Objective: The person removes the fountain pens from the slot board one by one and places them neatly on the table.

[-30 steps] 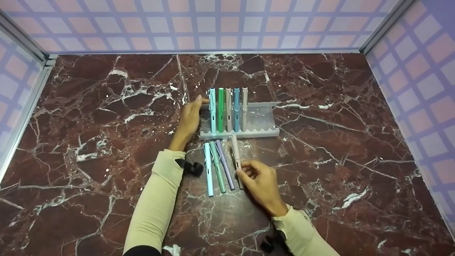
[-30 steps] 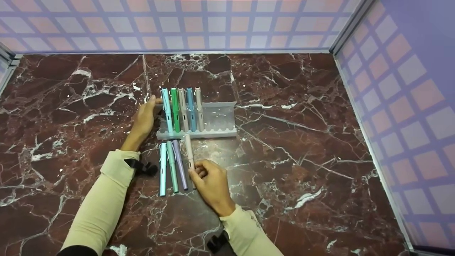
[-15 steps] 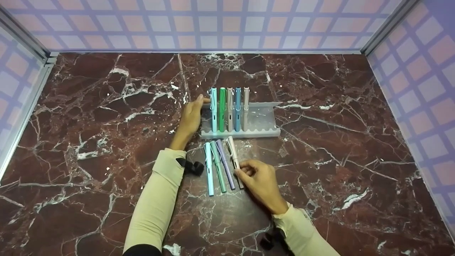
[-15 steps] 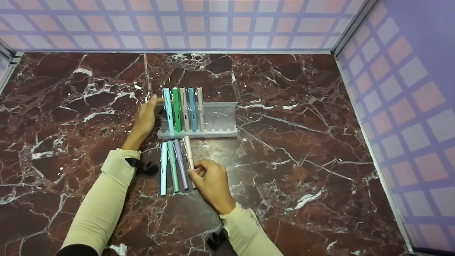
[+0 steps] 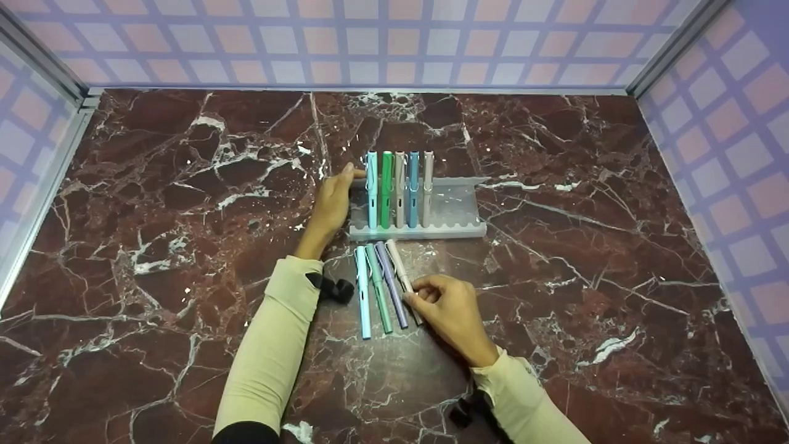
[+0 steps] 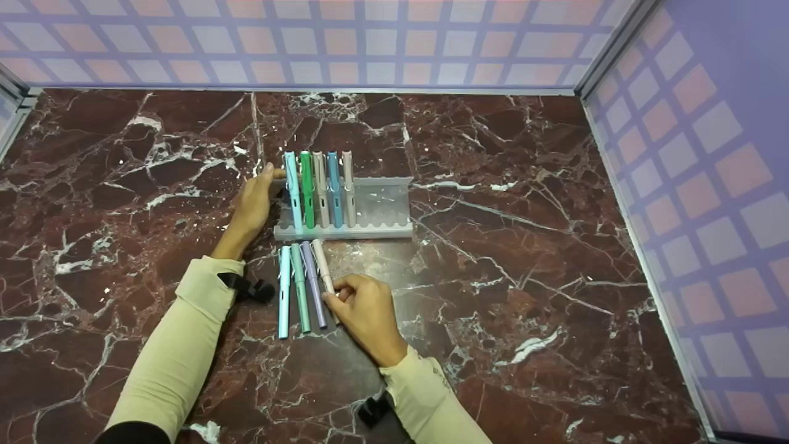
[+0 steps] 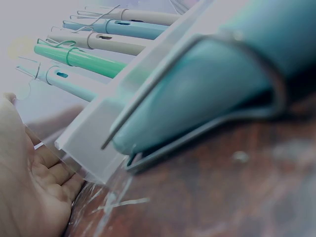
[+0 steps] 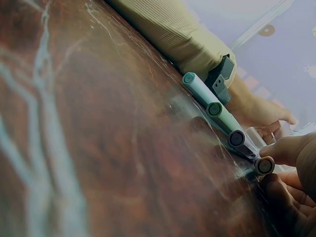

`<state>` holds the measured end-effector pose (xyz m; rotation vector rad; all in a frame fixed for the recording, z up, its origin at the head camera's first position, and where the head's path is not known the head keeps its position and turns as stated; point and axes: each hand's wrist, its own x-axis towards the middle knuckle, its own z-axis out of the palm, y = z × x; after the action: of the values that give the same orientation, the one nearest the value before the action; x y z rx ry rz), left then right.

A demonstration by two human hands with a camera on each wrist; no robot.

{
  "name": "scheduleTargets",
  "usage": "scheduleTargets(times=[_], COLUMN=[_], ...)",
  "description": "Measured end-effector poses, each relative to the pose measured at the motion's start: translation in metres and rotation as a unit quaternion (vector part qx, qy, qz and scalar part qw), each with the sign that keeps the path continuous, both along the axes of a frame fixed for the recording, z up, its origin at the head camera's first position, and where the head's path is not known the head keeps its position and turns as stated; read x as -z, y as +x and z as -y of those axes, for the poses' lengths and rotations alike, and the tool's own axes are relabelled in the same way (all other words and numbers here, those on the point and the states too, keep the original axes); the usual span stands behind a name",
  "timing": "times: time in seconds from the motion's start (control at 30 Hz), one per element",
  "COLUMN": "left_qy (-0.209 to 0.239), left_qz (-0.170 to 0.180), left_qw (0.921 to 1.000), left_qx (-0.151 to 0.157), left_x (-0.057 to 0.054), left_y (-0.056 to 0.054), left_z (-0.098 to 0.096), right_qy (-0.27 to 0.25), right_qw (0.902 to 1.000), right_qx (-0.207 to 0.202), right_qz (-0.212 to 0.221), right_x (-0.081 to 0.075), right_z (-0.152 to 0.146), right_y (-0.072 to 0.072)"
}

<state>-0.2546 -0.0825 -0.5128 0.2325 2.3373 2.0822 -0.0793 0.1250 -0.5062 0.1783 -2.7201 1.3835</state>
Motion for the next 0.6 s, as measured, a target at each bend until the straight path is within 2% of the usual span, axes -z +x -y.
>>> scheduleTargets(times=[0.37,0.6], left_qy=[0.008,-0.007], left_qz=[-0.019,-0.020], left_qw=[0.9998,0.9998], left_qx=[0.003,-0.002], left_x=[0.0008,0.0013], left_y=[-0.0010,-0.0010], left_z=[-0.0009,-0.0004], right_qy=[0.004,0.020], right_qw=[0.9999,0.9994], right_qx=[-0.003,-0.002], right_qz=[-0.009,-0.029], right_x=[0.0011,0.0043], right_z=[-0.0001,0.0008], right_y=[-0.0013,-0.0075])
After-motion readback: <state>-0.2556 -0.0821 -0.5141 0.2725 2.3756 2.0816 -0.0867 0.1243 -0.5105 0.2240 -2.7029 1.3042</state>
